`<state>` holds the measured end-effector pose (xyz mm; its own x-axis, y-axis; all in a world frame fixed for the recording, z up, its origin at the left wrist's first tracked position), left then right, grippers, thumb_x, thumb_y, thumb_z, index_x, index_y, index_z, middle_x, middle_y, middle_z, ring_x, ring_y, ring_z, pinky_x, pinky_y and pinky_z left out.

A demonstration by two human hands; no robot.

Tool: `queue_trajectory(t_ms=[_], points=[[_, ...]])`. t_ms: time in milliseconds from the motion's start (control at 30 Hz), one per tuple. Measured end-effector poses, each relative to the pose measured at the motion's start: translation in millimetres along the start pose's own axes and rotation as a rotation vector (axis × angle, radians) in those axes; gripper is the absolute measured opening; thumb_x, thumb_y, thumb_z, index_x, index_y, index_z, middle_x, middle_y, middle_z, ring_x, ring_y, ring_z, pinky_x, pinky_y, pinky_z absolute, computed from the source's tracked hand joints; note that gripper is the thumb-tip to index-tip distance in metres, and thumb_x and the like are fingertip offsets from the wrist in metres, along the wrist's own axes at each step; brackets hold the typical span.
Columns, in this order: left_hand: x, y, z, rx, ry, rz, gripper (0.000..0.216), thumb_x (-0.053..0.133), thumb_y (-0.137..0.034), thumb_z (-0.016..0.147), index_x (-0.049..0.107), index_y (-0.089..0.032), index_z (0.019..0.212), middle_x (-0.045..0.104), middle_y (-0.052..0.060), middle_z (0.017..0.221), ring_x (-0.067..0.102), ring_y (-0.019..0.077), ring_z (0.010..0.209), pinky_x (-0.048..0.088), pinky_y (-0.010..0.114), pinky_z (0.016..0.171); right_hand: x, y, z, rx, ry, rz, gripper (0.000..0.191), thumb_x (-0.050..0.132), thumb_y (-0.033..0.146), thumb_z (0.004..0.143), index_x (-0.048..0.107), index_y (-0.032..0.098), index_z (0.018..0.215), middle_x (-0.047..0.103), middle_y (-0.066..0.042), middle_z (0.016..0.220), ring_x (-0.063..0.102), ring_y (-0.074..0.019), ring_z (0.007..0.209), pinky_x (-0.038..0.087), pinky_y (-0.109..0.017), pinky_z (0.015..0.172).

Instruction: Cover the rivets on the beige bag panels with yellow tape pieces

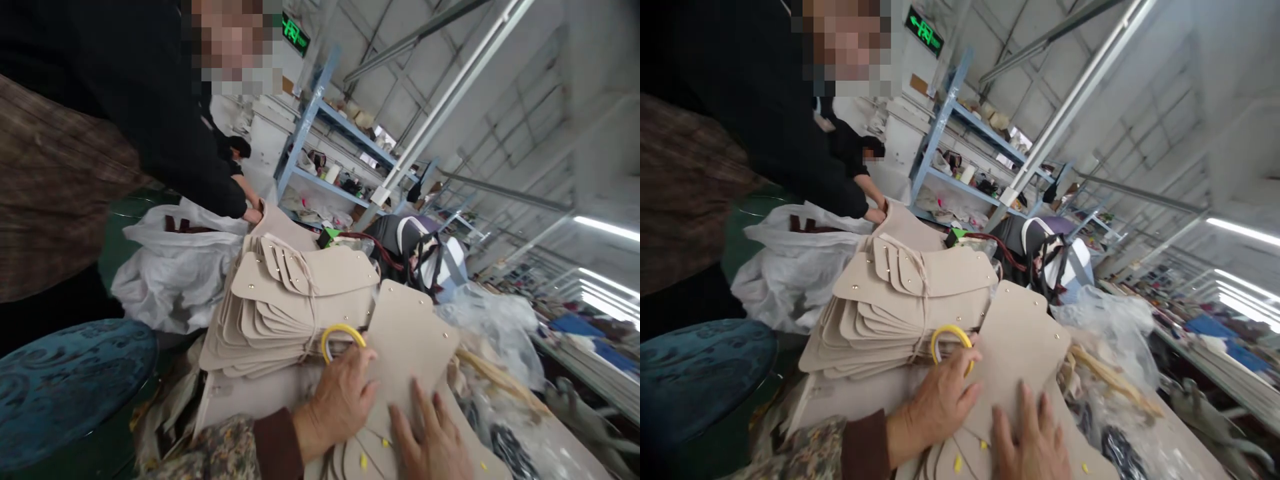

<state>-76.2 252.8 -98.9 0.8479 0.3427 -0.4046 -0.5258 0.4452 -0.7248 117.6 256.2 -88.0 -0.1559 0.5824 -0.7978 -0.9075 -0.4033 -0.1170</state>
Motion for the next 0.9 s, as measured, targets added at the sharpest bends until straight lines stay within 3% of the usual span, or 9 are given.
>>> queue_trajectory(t_ms=[100,200,333,467,567,667,800,900], points=[[5,5,2,-0.021,0.058,0.008,0.052,0.069,-0.014,0.078,0.045,-0.023,0.123,0.048,0.013,0.15,0.049,0.0277,0.137,0.047,0.043,0.111,-2,9,8,0.174,0.026,0.037,0.054,0.048,0.046,0.094,0.055,0.024,0.143,0.057,-0.019,0.14,0.054,-0.0432,0.129,0.047,-0.063,0.098],[12,10,2,-0.042,0.111,0.0,0.053,0.069,-0.017,0.08,0.043,-0.024,0.126,0.042,0.013,0.154,0.047,0.0286,0.14,0.045,0.047,0.112,-15,-2,12,0.27,0.155,0.186,0.06,0.047,0.052,0.094,0.055,0.016,0.142,0.048,-0.023,0.148,0.048,-0.0402,0.136,0.042,-0.059,0.107],[14,15,3,-0.11,0.128,0.021,0.053,0.068,-0.021,0.081,0.041,-0.025,0.127,0.04,0.014,0.156,0.047,0.0301,0.14,0.045,0.051,0.112,-57,-56,-6,0.45,0.1,0.348,0.071,0.046,0.063,0.091,0.054,0.016,0.143,0.049,-0.017,0.15,0.044,-0.0337,0.14,0.035,-0.052,0.116],[12,15,5,-0.145,0.135,0.041,0.051,0.068,-0.025,0.08,0.042,-0.026,0.125,0.039,0.012,0.158,0.046,0.0305,0.14,0.045,0.051,0.112,-82,-115,-49,0.707,0.105,0.371,0.078,0.053,0.068,0.086,0.054,0.016,0.143,0.061,-0.019,0.138,0.058,-0.0357,0.127,0.043,-0.053,0.108],[12,13,6,-0.151,0.125,0.058,0.052,0.067,-0.027,0.08,0.041,-0.026,0.126,0.039,0.012,0.158,0.047,0.0301,0.14,0.046,0.05,0.111,-78,-134,-60,0.718,0.194,0.413,0.081,0.053,0.068,0.085,0.052,0.013,0.145,0.055,-0.018,0.145,0.053,-0.0347,0.133,0.041,-0.051,0.111],[12,13,7,-0.144,0.107,0.076,0.052,0.066,-0.03,0.08,0.041,-0.025,0.126,0.04,0.013,0.157,0.046,0.0296,0.141,0.044,0.05,0.113,-64,-135,-46,0.71,0.289,0.44,0.082,0.046,0.067,0.086,0.054,0.009,0.144,0.052,-0.018,0.148,0.05,-0.0335,0.137,0.039,-0.048,0.114],[14,14,8,-0.141,0.101,0.091,0.051,0.064,-0.035,0.08,0.042,-0.024,0.124,0.041,0.014,0.156,0.045,0.0296,0.141,0.043,0.05,0.113,-57,-122,-21,0.654,0.388,0.378,0.074,0.045,0.056,0.087,0.061,0.001,0.135,0.062,-0.02,0.137,0.057,-0.0323,0.131,0.042,-0.043,0.111],[14,15,8,-0.142,0.098,0.097,0.05,0.063,-0.038,0.081,0.042,-0.025,0.124,0.041,0.012,0.156,0.045,0.0294,0.141,0.042,0.05,0.114,-67,-112,-12,0.656,0.377,0.334,0.06,0.052,0.048,0.087,0.066,0.008,0.13,0.071,-0.015,0.124,0.064,-0.0325,0.12,0.047,-0.043,0.105]])
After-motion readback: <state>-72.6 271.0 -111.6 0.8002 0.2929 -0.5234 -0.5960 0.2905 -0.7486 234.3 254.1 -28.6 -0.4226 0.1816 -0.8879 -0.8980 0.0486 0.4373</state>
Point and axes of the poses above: each hand's wrist, its own z-axis towards the middle knuckle, its own x-axis out of the palm, y = z × x, the point moved 4 cm from there along z, towards the middle knuckle
